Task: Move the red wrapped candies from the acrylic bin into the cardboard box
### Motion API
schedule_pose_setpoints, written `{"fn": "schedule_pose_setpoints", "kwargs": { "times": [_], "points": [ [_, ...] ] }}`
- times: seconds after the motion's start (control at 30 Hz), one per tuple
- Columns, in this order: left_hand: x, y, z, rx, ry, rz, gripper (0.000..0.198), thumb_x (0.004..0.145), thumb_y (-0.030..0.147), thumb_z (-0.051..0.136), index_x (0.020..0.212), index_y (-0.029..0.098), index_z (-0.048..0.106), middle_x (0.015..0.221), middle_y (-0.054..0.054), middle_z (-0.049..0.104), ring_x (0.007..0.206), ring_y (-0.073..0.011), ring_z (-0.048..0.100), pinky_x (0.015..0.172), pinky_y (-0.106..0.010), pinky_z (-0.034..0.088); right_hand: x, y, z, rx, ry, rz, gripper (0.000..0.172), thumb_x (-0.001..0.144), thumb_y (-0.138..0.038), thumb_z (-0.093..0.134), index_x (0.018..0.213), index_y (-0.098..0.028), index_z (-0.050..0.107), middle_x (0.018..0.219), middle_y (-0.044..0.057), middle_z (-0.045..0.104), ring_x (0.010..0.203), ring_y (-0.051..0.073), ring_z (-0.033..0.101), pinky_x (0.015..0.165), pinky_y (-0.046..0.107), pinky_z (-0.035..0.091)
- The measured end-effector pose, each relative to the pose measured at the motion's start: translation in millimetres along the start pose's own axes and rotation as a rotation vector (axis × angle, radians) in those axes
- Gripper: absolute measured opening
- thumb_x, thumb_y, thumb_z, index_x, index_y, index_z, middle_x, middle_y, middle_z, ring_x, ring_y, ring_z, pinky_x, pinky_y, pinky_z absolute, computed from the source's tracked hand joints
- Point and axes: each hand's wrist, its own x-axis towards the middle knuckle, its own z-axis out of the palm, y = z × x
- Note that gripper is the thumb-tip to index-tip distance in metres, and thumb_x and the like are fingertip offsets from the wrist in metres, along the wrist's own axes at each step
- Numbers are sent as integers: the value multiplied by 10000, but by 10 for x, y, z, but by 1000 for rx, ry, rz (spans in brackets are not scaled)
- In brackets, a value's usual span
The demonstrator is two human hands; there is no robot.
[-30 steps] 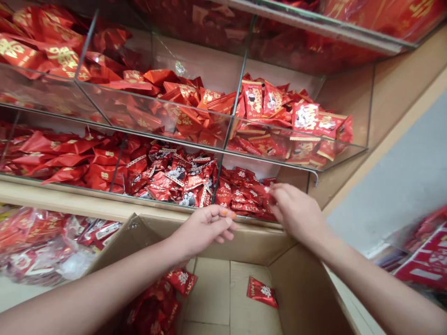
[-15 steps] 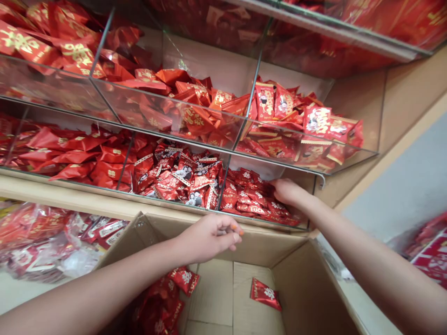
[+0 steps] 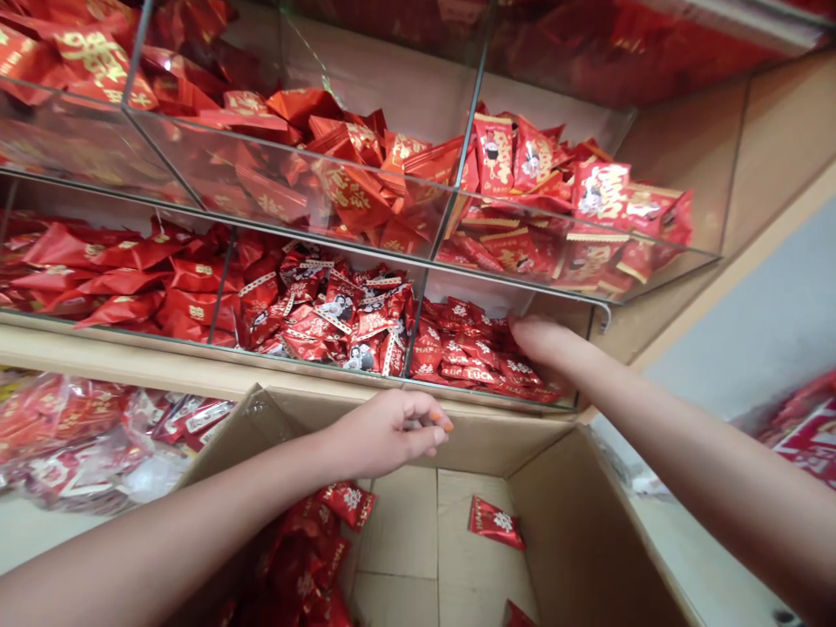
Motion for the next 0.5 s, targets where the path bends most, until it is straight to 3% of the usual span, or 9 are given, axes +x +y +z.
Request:
{"fn": "schedule_pose_setpoints", "kwargs": {
  "times": [0.13, 0.5],
  "points": [
    [9, 7, -4, -4, -7, -10, 191, 730, 291, 518, 854, 149, 548, 807, -49, 614, 739, -135, 579, 693, -275, 436, 49, 16, 47, 112, 29, 73, 376, 854, -189, 267, 1110, -72, 516, 1010, 199, 599, 954, 228, 562, 711, 271, 424],
    [-9, 16, -25, 11, -26, 7, 207, 737, 307, 506, 858, 147, 555, 801, -41, 609, 720, -127, 570, 674, -264, 433, -20, 14, -85, 142, -26, -16, 363, 830, -182, 288, 934, -105, 627, 889, 143, 645, 825, 198, 595, 699, 260, 421]
  ]
}}
